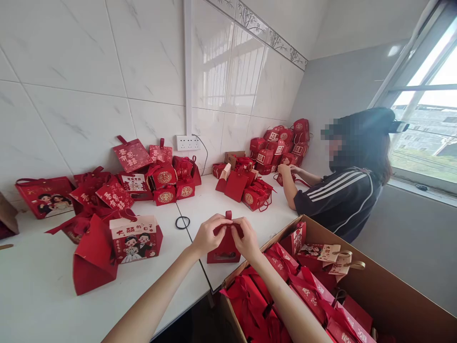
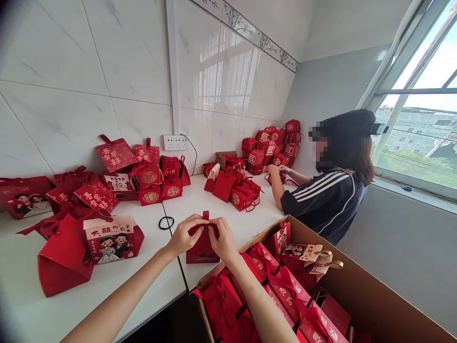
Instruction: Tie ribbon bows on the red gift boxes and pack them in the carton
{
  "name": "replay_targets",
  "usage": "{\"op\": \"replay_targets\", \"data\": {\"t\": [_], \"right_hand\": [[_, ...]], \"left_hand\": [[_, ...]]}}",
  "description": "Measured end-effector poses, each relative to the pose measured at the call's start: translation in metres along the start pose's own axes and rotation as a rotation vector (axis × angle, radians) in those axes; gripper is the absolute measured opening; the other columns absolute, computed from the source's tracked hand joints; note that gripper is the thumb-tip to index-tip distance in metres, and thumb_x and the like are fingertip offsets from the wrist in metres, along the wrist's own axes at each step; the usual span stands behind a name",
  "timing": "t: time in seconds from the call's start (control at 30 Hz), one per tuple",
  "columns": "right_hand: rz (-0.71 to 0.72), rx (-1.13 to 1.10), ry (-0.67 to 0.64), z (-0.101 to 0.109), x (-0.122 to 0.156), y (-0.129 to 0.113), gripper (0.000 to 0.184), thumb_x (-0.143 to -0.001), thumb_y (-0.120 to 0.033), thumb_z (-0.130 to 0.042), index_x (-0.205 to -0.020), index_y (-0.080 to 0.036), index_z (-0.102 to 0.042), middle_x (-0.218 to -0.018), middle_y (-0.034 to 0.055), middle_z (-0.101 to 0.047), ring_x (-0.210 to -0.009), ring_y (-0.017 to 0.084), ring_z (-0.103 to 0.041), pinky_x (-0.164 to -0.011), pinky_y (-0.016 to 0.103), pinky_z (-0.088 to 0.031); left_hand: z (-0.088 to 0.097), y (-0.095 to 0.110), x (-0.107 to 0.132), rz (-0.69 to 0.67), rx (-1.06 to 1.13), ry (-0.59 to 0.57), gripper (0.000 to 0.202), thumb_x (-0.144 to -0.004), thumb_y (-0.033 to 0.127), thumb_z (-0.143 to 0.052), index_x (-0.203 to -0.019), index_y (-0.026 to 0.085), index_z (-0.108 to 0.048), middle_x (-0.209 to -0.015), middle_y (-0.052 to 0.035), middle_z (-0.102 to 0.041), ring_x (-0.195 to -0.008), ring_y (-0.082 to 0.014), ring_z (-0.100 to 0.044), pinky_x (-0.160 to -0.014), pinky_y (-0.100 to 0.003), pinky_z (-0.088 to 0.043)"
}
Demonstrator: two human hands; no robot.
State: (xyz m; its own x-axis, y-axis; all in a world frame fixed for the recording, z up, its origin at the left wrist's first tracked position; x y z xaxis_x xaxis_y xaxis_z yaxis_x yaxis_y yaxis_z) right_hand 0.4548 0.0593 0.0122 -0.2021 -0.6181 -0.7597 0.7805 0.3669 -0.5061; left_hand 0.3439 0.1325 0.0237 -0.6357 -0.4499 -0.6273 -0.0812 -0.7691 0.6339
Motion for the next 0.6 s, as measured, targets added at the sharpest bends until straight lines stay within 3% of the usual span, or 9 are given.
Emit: {"op": "replay_targets", "data": {"t": [0.3, 0.6], "right_hand": [[0.072, -0.003, -0.014, 0.0033, -0.0018, -0.0056, 0.017, -0.082, -0.012, -0.046, -0.093, -0.021, -0.054, -0.082, 0.0052, -0.06, -0.078, 0.018, -0.058, -0.067, 0.031, -0.05], [0.009, -0.004, -0.018, 0.0035, -0.0047, -0.0035, 0.012, -0.082, -0.013, -0.046, -0.085, -0.02, -0.055, -0.078, 0.0047, -0.061, -0.072, 0.017, -0.06, -0.064, 0.029, -0.05]], "left_hand": [[0.0016, -0.0023, -0.0014, 0.066, 0.024, -0.002, 0.023, -0.081, 0.014, -0.047, -0.094, 0.022, -0.064, -0.086, -0.0026, -0.063, -0.082, -0.0143, -0.06, -0.078, -0.028, -0.05], [-0.0001, -0.0009, -0.0031, 0.131, 0.101, 0.04, 0.022, -0.077, 0.01, -0.047, -0.088, 0.019, -0.064, -0.086, -0.0023, -0.065, -0.083, -0.0138, -0.062, -0.079, -0.027, -0.05]]}}
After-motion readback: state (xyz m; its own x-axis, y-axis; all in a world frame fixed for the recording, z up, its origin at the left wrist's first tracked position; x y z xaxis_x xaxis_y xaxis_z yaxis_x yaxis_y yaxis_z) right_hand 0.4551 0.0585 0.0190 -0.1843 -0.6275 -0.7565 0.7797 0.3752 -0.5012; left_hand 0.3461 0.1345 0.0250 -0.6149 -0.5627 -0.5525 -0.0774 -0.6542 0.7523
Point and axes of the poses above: each hand's wrist, its own x-axis away from the middle knuckle, its own z-axis out of the back of the hand, y = z × x, the point moved 5 cm from there along -x, towards the middle knuckle
